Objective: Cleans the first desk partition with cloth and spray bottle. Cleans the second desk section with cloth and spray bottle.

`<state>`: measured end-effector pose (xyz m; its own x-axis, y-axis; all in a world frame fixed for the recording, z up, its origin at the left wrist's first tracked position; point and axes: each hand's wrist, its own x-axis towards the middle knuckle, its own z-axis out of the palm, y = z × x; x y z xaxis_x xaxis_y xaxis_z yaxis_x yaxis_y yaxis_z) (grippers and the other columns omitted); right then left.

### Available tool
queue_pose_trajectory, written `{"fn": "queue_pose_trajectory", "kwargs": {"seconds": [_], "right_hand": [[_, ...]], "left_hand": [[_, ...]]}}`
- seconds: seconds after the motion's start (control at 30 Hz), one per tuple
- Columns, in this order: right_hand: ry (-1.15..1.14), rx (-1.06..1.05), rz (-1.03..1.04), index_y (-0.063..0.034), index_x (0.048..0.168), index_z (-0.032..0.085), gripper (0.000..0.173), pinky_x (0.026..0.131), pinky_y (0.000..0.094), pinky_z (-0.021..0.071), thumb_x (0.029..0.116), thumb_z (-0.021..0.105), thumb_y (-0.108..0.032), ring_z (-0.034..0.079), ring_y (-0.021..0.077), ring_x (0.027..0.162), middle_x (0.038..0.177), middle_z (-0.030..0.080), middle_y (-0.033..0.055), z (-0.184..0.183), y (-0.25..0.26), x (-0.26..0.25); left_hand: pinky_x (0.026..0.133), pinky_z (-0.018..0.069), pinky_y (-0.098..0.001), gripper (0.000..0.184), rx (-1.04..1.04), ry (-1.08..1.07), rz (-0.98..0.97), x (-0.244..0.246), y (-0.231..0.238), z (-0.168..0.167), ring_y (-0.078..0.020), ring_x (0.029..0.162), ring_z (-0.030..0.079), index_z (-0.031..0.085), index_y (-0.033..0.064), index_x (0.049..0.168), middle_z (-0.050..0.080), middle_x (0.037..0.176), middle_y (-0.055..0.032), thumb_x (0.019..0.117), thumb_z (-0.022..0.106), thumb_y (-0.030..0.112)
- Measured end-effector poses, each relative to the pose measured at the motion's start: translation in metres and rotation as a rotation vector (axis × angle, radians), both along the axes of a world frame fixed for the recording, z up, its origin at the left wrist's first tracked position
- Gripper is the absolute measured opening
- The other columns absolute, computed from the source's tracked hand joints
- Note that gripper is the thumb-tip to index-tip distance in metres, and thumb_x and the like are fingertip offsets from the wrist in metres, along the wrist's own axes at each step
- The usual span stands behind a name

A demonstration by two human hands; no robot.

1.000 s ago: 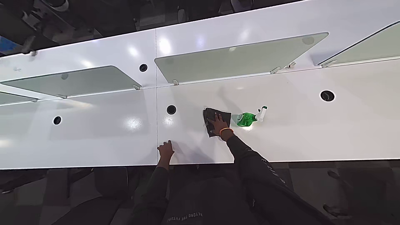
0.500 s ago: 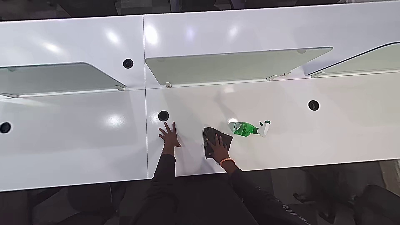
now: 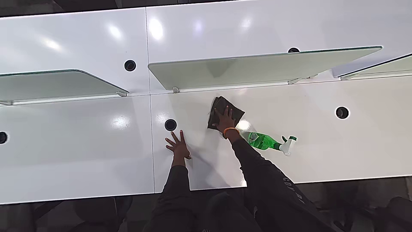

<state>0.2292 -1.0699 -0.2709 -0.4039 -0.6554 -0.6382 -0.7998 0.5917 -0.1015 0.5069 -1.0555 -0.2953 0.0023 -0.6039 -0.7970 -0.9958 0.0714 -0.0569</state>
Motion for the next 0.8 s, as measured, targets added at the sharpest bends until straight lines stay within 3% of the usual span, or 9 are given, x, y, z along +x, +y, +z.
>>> {"fn": "queue_pose_trajectory", "kwargs": {"seconds": [0.37,0.53,0.67,0.8], "right_hand": [[0.013,-0.071,0.065,-0.0475,0.16,0.028,0.098,0.103,0.0828,0.0331,0.0798,0.084,-0.053,0.008,0.051,0.156,0.174,0.004,0.0173,-0.006,-0.021,-0.012],[-0.001,-0.147,0.014,-0.0439,0.159,0.034,0.098,0.102,0.0857,0.0311,0.0776,0.087,-0.05,0.009,0.0526,0.156,0.173,0.009,0.0167,-0.004,-0.065,-0.027],[0.001,-0.127,-0.104,-0.0393,0.162,0.032,0.098,0.099,0.0889,0.0276,0.0795,0.084,-0.053,0.008,0.0553,0.155,0.174,0.006,0.0163,-0.009,-0.106,-0.009],[0.004,-0.131,-0.033,-0.0393,0.162,0.031,0.095,0.096,0.091,0.0275,0.0817,0.079,-0.056,0.008,0.057,0.154,0.174,0.009,0.0144,-0.012,-0.128,0.032]], "left_hand": [[0.102,0.0159,-0.0908,0.175,0.018,0.009,0.012,0.0,-0.002,0.0,-0.0681,0.145,-0.02,-0.019,0.0349,0.164,-0.039,0.162,-0.0241,0.0382,0.102,0.031],[0.103,0.0148,-0.0903,0.174,0.002,0.014,0.028,0.0,-0.002,-0.004,-0.0666,0.146,-0.021,-0.016,0.0358,0.164,-0.038,0.163,-0.023,0.0369,0.102,0.031],[0.103,0.0148,-0.0906,0.174,0.002,0.014,0.028,0.0,-0.002,-0.003,-0.0668,0.146,-0.02,-0.015,0.0364,0.164,-0.037,0.163,-0.0226,0.0362,0.102,0.031],[0.103,0.0125,-0.0913,0.174,0.002,0.029,0.036,0.0,-0.001,-0.006,-0.0673,0.145,-0.022,-0.015,0.0371,0.164,-0.039,0.163,-0.0217,0.0358,0.102,0.03]]}}
